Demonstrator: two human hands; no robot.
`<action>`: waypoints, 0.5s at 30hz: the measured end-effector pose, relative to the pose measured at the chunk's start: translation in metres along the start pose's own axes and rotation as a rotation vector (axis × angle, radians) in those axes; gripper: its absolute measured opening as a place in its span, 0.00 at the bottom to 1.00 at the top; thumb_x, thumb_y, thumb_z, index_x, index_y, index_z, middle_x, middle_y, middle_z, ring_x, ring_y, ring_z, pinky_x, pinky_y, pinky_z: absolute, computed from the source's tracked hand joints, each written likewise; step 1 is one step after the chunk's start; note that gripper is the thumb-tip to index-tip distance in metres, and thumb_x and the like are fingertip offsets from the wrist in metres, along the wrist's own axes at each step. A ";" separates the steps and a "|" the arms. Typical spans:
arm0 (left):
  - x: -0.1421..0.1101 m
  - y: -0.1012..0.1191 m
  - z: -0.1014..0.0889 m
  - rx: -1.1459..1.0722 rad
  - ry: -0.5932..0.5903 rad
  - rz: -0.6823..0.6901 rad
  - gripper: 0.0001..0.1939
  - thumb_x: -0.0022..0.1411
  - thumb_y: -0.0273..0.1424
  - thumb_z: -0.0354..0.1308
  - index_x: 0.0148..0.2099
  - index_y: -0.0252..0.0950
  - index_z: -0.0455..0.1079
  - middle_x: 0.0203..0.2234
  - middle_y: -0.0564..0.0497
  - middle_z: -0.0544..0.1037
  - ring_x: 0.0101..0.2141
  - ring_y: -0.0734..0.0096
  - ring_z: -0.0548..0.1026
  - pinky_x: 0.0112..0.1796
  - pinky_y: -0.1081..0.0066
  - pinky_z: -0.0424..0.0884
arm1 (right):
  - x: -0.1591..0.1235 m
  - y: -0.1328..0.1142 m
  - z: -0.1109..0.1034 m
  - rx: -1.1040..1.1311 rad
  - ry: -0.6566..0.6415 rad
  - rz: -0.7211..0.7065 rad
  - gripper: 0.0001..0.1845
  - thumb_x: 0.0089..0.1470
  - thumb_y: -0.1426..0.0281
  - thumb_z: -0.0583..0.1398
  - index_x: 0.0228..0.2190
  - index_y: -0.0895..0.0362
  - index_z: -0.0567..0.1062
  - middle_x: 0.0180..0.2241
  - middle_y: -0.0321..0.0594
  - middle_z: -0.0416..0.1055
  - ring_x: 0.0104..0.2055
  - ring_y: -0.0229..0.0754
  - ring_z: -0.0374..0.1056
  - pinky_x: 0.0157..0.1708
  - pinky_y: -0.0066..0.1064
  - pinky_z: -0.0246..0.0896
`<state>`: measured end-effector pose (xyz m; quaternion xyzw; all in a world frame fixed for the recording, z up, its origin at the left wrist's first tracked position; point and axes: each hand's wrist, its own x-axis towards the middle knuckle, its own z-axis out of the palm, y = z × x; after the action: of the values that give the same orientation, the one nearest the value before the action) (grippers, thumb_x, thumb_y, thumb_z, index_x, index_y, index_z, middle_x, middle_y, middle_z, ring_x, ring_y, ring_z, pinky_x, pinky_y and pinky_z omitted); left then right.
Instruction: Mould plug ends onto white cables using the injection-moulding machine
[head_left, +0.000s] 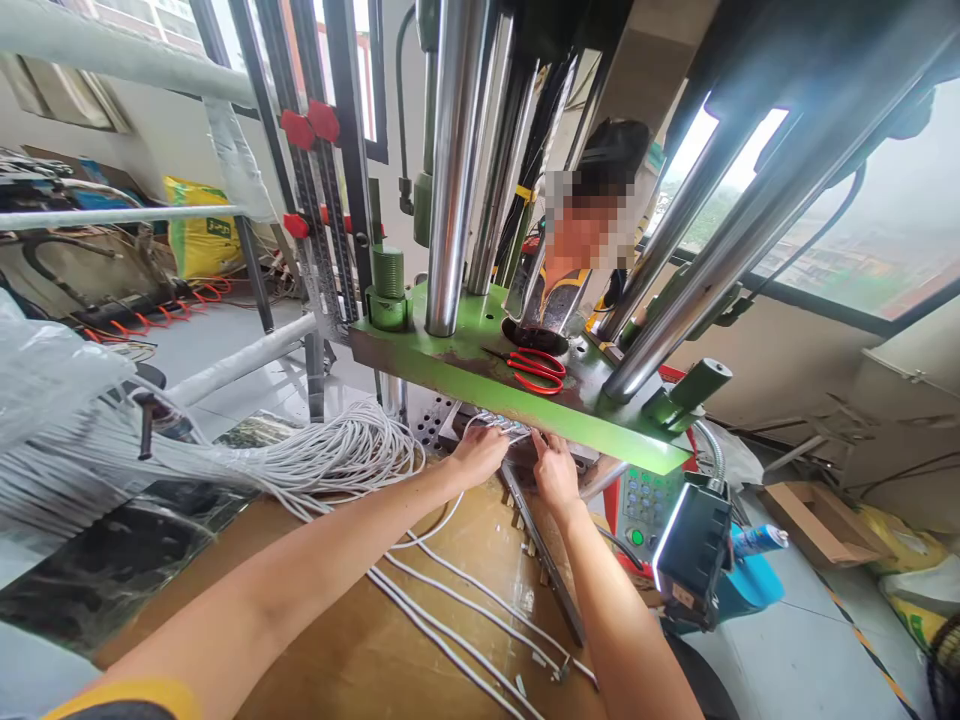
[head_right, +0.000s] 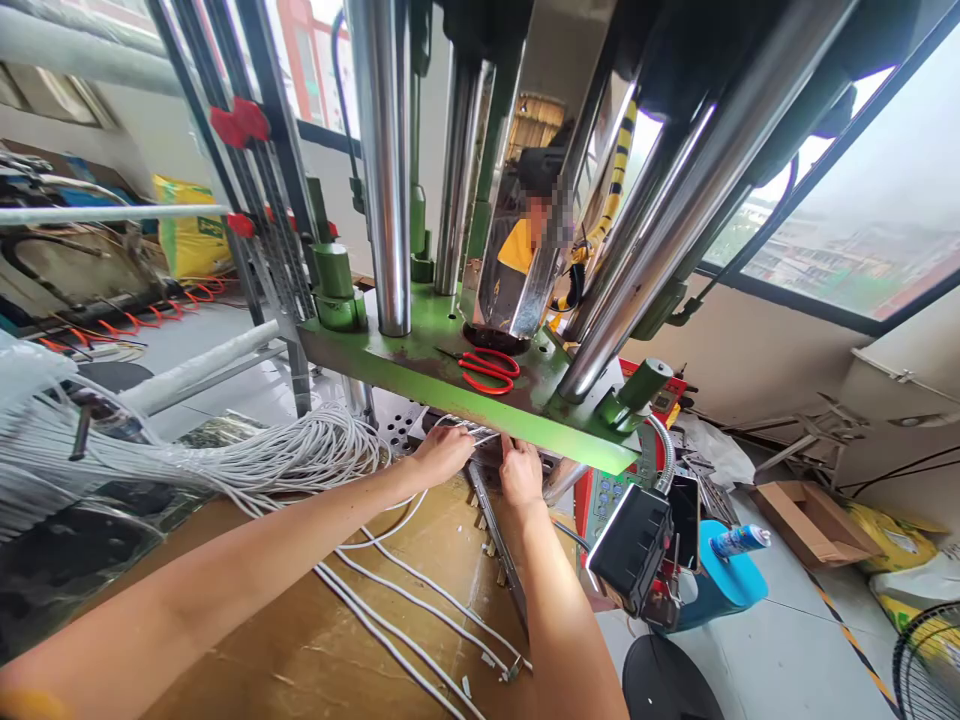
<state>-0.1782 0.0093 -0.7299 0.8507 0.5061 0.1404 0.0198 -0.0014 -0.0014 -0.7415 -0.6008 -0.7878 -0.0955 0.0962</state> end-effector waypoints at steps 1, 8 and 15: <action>-0.001 -0.002 -0.002 -0.002 0.017 -0.008 0.11 0.64 0.26 0.51 0.37 0.32 0.76 0.34 0.41 0.78 0.37 0.58 0.76 0.40 0.62 0.71 | 0.000 -0.001 -0.003 -0.011 -0.008 -0.011 0.28 0.56 0.81 0.49 0.58 0.62 0.66 0.52 0.51 0.70 0.56 0.47 0.61 0.58 0.33 0.54; -0.012 -0.017 -0.009 -0.014 0.098 -0.051 0.11 0.65 0.25 0.51 0.41 0.37 0.75 0.42 0.44 0.77 0.44 0.59 0.75 0.43 0.63 0.70 | 0.011 -0.016 -0.012 -0.064 -0.071 -0.086 0.29 0.58 0.81 0.48 0.60 0.62 0.63 0.51 0.52 0.71 0.55 0.47 0.63 0.58 0.35 0.52; -0.014 -0.045 -0.014 0.004 0.144 -0.119 0.15 0.67 0.26 0.48 0.50 0.38 0.72 0.43 0.42 0.76 0.50 0.55 0.70 0.47 0.59 0.69 | 0.024 -0.033 -0.020 -0.096 -0.137 -0.028 0.29 0.58 0.79 0.49 0.59 0.53 0.65 0.48 0.50 0.73 0.50 0.48 0.68 0.49 0.37 0.60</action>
<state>-0.2267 0.0172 -0.7276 0.8068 0.5563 0.1988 -0.0098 -0.0384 0.0075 -0.7168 -0.5988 -0.7954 -0.0931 0.0116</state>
